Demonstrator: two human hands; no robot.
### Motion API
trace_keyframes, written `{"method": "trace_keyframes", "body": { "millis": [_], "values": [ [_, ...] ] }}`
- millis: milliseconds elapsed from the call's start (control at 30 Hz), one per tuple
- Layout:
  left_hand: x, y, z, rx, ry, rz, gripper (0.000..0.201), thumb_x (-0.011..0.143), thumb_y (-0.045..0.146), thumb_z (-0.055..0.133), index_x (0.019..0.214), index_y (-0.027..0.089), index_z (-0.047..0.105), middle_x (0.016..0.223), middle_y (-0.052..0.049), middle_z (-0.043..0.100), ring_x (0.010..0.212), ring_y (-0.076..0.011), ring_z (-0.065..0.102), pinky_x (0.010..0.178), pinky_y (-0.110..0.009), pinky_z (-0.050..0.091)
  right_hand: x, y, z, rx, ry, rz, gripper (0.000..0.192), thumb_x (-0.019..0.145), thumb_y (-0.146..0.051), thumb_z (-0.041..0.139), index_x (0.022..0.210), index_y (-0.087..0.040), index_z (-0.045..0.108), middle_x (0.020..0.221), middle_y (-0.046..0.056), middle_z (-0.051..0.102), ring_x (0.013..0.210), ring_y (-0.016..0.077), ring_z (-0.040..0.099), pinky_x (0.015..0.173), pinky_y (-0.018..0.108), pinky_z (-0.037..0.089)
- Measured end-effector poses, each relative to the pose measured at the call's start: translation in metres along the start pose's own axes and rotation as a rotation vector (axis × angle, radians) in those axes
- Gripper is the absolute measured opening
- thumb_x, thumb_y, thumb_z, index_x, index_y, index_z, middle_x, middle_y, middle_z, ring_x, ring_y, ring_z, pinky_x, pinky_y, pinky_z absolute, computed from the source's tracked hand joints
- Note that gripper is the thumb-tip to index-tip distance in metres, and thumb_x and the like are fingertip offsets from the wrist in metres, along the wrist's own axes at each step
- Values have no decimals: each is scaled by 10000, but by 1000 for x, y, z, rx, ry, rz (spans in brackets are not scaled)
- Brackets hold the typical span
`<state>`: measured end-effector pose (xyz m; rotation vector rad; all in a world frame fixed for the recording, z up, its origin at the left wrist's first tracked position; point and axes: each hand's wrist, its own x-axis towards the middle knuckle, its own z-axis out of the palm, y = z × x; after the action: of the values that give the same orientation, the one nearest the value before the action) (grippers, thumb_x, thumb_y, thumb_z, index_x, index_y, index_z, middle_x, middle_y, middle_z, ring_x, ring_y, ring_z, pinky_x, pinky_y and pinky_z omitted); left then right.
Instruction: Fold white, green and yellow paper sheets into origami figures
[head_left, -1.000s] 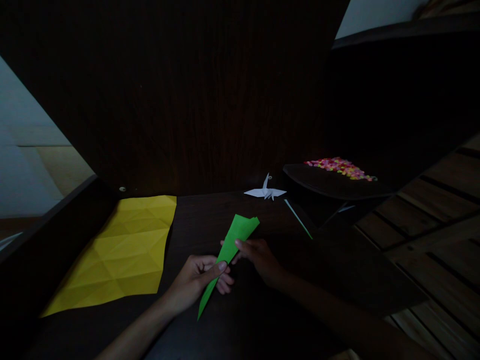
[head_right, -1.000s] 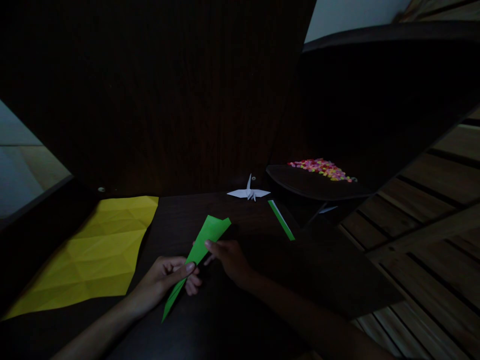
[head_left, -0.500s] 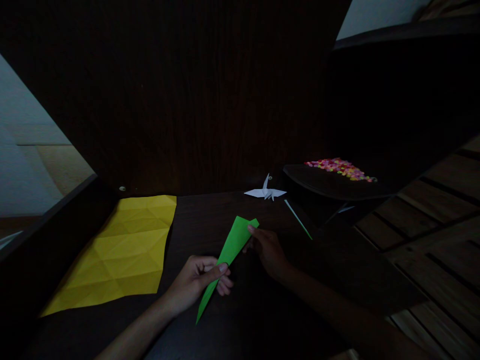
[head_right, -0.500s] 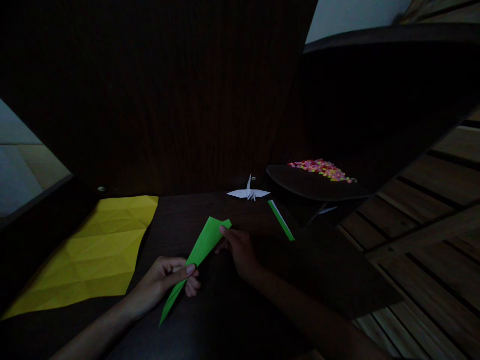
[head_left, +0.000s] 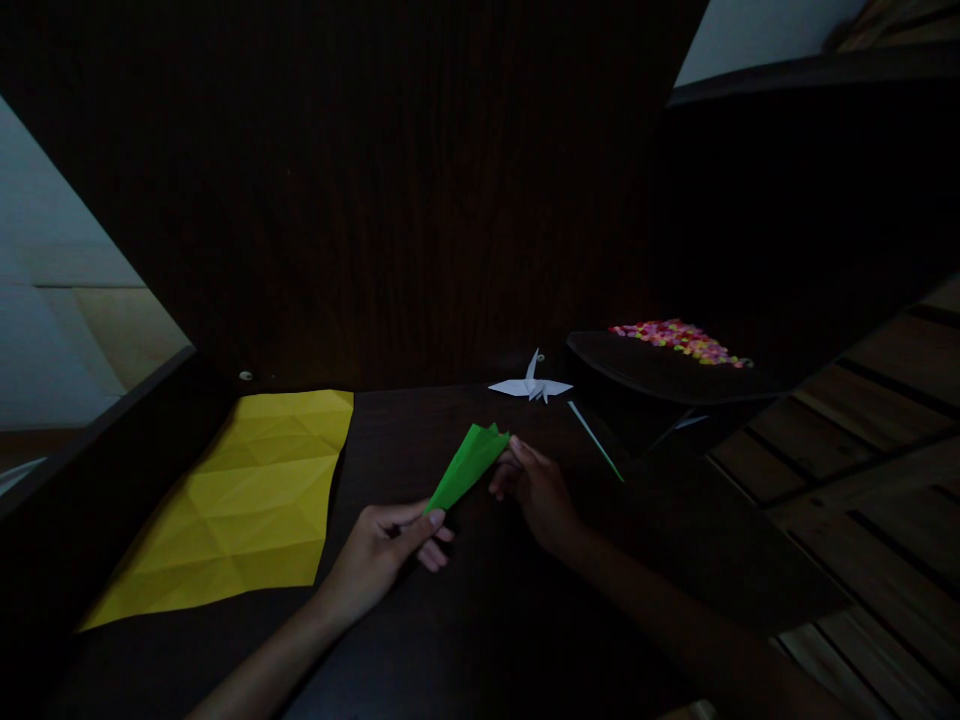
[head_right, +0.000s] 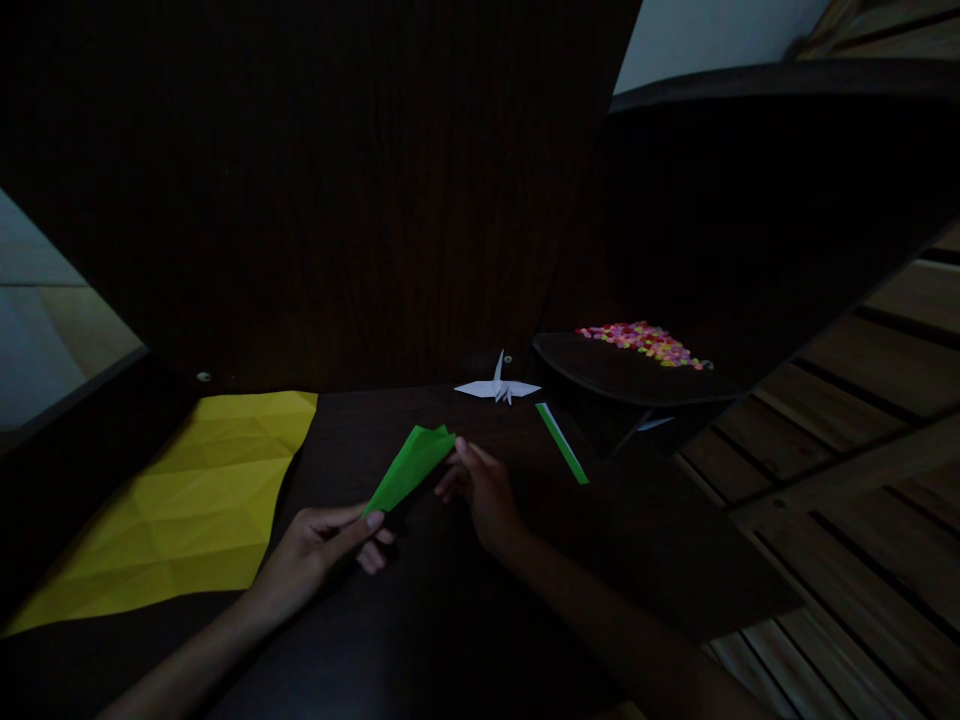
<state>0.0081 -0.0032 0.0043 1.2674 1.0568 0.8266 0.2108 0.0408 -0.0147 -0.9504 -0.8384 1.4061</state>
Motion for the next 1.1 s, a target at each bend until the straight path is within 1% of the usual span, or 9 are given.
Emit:
{"method": "trace_keyframes", "body": {
  "millis": [67,167,300,367,467,600,800,900,1100],
  "values": [
    [0,1,-1,101,79,68,327,824,418,626,784,119,751,601,-44,702,537,-164,635,580,-268,508,0,3,-1,-27,-19,10,375,779,-525,633,814,-153,662,755,56,694,472,120,579,417,226,409],
    [-1,0,-2,239,174,183,309,864,386,581,824,142,767,617,-26,683,536,-150,612,582,-255,493,-2,6,-1,-89,-131,50,413,795,-537,599,876,-138,672,868,110,718,492,127,592,422,225,420],
    [-1,-3,-4,407,276,324,328,879,338,572,1123,162,701,602,7,614,496,-127,555,527,-232,457,-12,9,1,-239,-331,76,443,823,-529,566,900,-120,716,745,83,703,456,111,561,418,213,400],
    [-1,-6,-4,499,292,413,330,879,310,574,1160,173,681,663,-10,624,551,-135,570,561,-235,468,-17,11,3,-318,-412,54,461,837,-544,538,886,-127,730,686,54,681,425,94,528,409,207,377],
    [-3,-11,-5,610,246,526,326,896,256,543,1194,188,657,799,-48,646,683,-156,608,654,-246,490,-24,15,7,-389,-487,18,486,855,-562,498,863,-138,735,654,36,664,411,88,509,411,206,362],
    [-5,-22,-6,767,154,566,408,923,220,484,1328,219,536,868,-62,610,717,-150,613,666,-237,502,-28,19,10,-412,-496,14,512,852,-588,489,812,-136,726,607,21,629,395,85,473,413,211,341],
    [-6,-31,-5,985,145,624,462,947,219,426,1406,277,425,901,-64,573,708,-149,612,613,-226,515,-32,19,13,-460,-382,26,566,837,-644,468,626,-156,663,463,-31,459,383,80,373,406,217,279],
    [-5,-30,-4,1005,141,640,470,954,222,422,1420,282,399,936,-71,566,749,-158,626,643,-237,530,-33,18,15,-453,-344,31,561,836,-644,468,599,-163,631,453,-36,433,392,84,365,405,222,269],
    [-4,-24,0,948,155,655,477,969,231,402,1443,240,346,975,-67,549,790,-153,627,711,-262,558,-31,17,15,-417,-326,25,466,861,-560,469,672,-159,612,485,-44,448,381,81,372,385,210,266]
  ]
}}
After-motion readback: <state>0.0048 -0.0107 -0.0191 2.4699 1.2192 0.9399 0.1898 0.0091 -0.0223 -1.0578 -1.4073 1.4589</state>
